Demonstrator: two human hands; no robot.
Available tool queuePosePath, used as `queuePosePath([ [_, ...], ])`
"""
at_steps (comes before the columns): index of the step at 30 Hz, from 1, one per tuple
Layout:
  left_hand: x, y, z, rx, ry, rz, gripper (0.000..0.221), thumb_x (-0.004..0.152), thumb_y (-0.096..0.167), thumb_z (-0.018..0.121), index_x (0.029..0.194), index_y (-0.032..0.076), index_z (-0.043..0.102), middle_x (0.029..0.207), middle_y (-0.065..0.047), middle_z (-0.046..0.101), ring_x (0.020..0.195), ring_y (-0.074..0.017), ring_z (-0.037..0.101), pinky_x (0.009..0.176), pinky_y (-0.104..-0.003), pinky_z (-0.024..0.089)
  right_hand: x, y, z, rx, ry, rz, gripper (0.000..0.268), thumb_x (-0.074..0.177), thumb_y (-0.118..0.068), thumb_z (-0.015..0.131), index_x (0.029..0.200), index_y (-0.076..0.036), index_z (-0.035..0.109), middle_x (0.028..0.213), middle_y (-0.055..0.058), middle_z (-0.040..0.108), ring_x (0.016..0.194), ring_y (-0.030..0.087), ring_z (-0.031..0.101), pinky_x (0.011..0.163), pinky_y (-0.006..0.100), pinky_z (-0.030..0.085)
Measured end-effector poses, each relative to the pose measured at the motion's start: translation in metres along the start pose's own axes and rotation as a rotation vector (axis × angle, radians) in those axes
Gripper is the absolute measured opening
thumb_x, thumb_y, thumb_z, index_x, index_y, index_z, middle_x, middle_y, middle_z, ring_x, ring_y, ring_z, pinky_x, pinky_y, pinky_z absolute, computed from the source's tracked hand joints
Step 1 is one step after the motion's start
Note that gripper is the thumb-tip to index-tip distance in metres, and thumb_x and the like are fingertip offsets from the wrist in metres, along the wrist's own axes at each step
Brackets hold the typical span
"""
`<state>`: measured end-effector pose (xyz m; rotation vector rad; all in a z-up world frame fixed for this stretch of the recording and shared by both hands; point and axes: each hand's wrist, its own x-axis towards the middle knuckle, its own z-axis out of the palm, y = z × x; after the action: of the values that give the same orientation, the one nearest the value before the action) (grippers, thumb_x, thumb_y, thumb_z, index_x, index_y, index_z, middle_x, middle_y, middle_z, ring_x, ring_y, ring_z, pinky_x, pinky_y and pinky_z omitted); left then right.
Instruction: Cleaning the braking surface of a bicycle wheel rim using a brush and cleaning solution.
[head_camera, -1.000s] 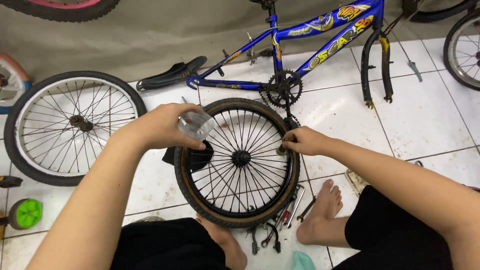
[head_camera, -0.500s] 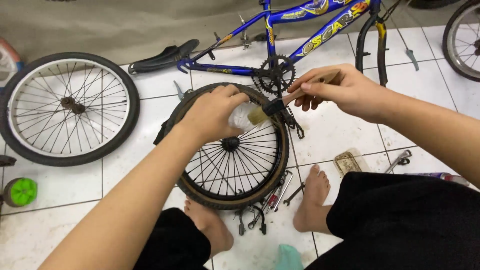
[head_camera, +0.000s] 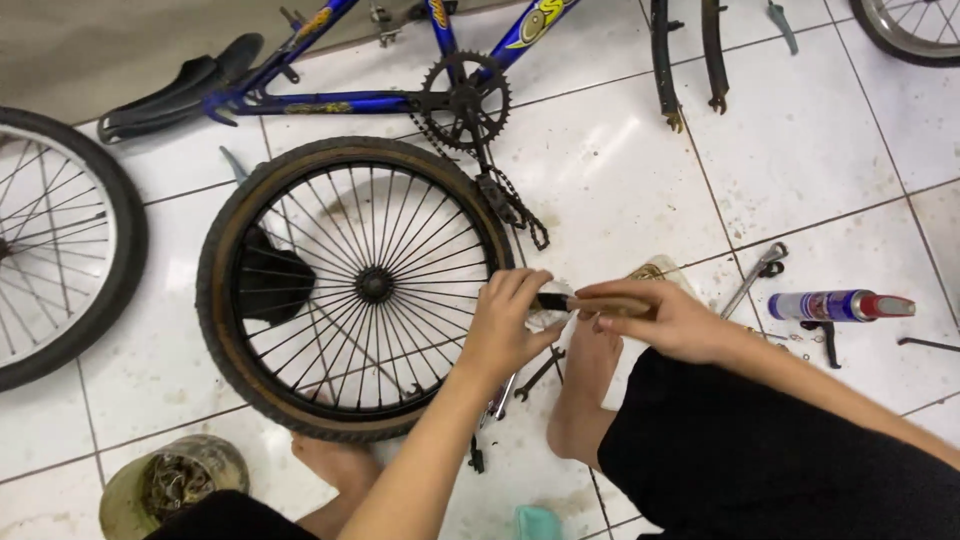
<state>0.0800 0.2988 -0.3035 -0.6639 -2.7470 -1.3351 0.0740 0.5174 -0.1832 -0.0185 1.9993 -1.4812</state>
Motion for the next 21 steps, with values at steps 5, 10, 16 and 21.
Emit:
queuePosePath([
  [5, -0.014, -0.019, 0.051, -0.105, -0.028, -0.101, 0.061, 0.072, 0.004, 0.080, 0.129, 0.004, 0.058, 0.120, -0.017, 0.062, 0.119, -0.0353, 0.058, 0.099, -0.045, 0.048, -0.004, 0.141, -0.003, 0.320, -0.017, -0.040, 0.078, 0.084, 0.007, 0.070, 0.155, -0.006, 0.040, 0.114, 0.020, 0.073, 0.091, 0.028, 0.072, 0.071, 0.036, 0.060],
  [10, 0.002, -0.037, 0.072, 0.061, -0.078, -0.119, 0.063, 0.069, -0.016, 0.074, 0.126, 0.002, 0.056, 0.113, -0.018, 0.065, 0.121, -0.0355, 0.056, 0.099, -0.043, 0.048, -0.057, 0.225, 0.000, 0.147, 0.317, 0.046, 0.058, 0.089, -0.012, 0.069, 0.145, -0.007, 0.054, 0.108, 0.024, 0.077, 0.093, 0.034, 0.075, 0.080, 0.039, 0.058],
  [16, 0.016, -0.078, 0.110, 0.199, -0.161, -0.081, 0.065, 0.063, -0.017, 0.064, 0.126, 0.001, 0.056, 0.125, -0.018, 0.057, 0.104, -0.0385, 0.049, 0.084, -0.048, 0.048, -0.148, 0.321, -0.079, -0.791, 0.876, 0.020, 0.053, 0.085, -0.036, 0.075, 0.128, -0.006, 0.073, 0.115, 0.021, 0.074, 0.112, 0.034, 0.069, 0.115, 0.041, 0.052],
  [21, 0.028, -0.084, 0.110, 0.352, -0.169, 0.010, 0.065, 0.067, -0.005, 0.072, 0.128, 0.005, 0.057, 0.122, -0.016, 0.060, 0.111, -0.0339, 0.054, 0.105, -0.054, 0.037, -0.154, 0.266, -0.114, -0.917, 1.438, 0.093, 0.046, 0.117, -0.007, 0.067, 0.145, 0.026, 0.050, 0.137, 0.042, 0.053, 0.125, 0.055, 0.052, 0.105, 0.059, 0.040],
])
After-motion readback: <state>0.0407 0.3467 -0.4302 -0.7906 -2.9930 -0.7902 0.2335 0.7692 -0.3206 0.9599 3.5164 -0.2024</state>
